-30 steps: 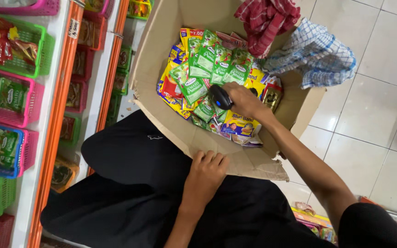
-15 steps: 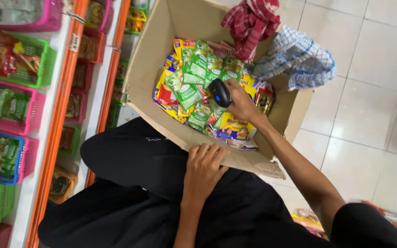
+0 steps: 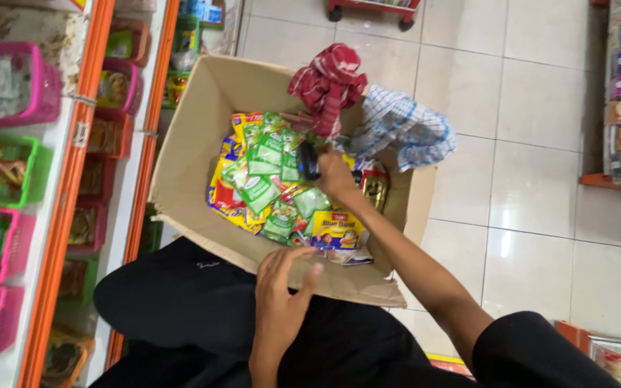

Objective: The person takes various grocery items, including boxes and small packets, from a cardboard box on the floor, scans them with a handheld scanner, and places them onto the supermarket shelves.

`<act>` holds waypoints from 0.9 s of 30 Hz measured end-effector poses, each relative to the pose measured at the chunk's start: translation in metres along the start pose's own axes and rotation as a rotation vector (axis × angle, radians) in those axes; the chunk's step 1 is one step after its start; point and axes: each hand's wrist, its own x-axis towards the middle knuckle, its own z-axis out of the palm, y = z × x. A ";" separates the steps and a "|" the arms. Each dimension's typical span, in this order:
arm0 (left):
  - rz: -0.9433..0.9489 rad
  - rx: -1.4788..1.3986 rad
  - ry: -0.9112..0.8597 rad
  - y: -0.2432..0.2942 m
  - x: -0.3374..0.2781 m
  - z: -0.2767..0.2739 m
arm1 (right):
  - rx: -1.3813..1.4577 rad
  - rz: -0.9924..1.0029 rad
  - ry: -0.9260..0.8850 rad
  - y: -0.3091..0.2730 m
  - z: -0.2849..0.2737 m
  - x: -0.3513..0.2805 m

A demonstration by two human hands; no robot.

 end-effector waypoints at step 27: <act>-0.443 -0.646 0.687 -0.027 -0.153 0.000 | 1.145 0.446 -0.253 -0.121 -0.195 0.007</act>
